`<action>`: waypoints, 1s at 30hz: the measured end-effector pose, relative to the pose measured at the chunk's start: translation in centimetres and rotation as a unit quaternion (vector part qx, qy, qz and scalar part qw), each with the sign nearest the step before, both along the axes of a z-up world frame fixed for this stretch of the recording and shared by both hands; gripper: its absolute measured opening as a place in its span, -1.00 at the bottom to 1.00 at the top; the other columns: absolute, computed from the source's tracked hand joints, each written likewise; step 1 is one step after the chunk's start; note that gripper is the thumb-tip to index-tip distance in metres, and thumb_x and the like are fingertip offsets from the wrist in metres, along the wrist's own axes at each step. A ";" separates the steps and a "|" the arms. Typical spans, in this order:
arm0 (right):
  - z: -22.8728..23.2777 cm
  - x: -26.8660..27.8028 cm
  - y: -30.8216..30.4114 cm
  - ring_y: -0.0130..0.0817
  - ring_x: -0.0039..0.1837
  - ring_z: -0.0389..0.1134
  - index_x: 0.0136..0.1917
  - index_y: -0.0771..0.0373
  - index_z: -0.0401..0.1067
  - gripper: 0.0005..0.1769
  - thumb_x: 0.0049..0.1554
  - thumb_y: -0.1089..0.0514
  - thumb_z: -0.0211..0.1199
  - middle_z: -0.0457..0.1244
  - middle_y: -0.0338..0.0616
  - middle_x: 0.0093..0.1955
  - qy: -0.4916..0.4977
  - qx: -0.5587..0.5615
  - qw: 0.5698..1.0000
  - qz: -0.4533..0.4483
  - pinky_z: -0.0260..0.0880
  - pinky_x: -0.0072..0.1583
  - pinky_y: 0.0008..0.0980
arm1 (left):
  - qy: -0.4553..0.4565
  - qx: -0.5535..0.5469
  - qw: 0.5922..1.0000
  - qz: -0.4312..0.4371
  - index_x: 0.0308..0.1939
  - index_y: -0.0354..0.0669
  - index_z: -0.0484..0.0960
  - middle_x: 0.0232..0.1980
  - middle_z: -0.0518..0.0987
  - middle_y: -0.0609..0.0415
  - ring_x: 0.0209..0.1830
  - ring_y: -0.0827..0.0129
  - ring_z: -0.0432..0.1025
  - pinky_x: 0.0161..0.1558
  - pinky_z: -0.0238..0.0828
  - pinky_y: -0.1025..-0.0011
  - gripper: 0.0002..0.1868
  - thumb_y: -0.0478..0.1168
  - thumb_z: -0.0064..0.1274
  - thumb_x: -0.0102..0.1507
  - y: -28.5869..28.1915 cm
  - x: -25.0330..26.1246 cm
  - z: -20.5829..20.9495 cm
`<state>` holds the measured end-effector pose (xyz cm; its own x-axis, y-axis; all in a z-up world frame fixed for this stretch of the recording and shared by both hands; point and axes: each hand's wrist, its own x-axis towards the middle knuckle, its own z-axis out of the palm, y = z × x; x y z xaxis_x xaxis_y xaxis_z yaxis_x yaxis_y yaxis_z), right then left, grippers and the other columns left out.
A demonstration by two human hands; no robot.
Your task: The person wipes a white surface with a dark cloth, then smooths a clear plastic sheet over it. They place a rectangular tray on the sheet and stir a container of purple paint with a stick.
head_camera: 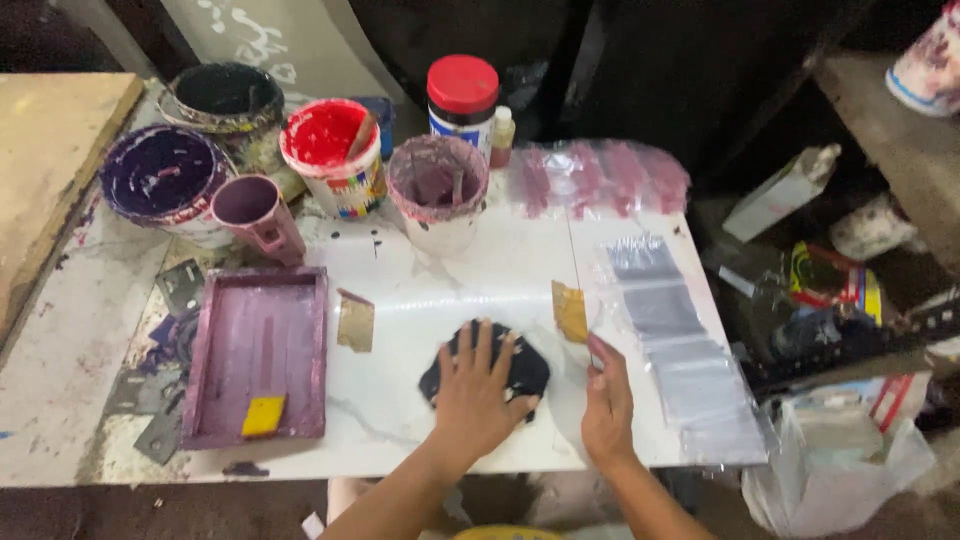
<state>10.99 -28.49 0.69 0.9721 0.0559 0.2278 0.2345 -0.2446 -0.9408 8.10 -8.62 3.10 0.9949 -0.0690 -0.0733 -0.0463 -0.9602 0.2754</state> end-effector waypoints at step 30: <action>-0.3 -2.5 6.0 -0.03 0.62 0.12 0.50 0.06 0.29 -0.52 0.35 -0.01 0.06 0.15 -0.13 0.57 -0.367 -0.225 0.882 0.190 0.11 0.52 0.05 | -0.123 -0.459 0.871 0.127 0.63 -0.01 -0.11 0.73 -0.22 -0.06 0.73 0.07 -0.34 0.54 -0.47 -0.12 -0.05 0.46 -0.64 0.31 3.0 -5.4 -0.3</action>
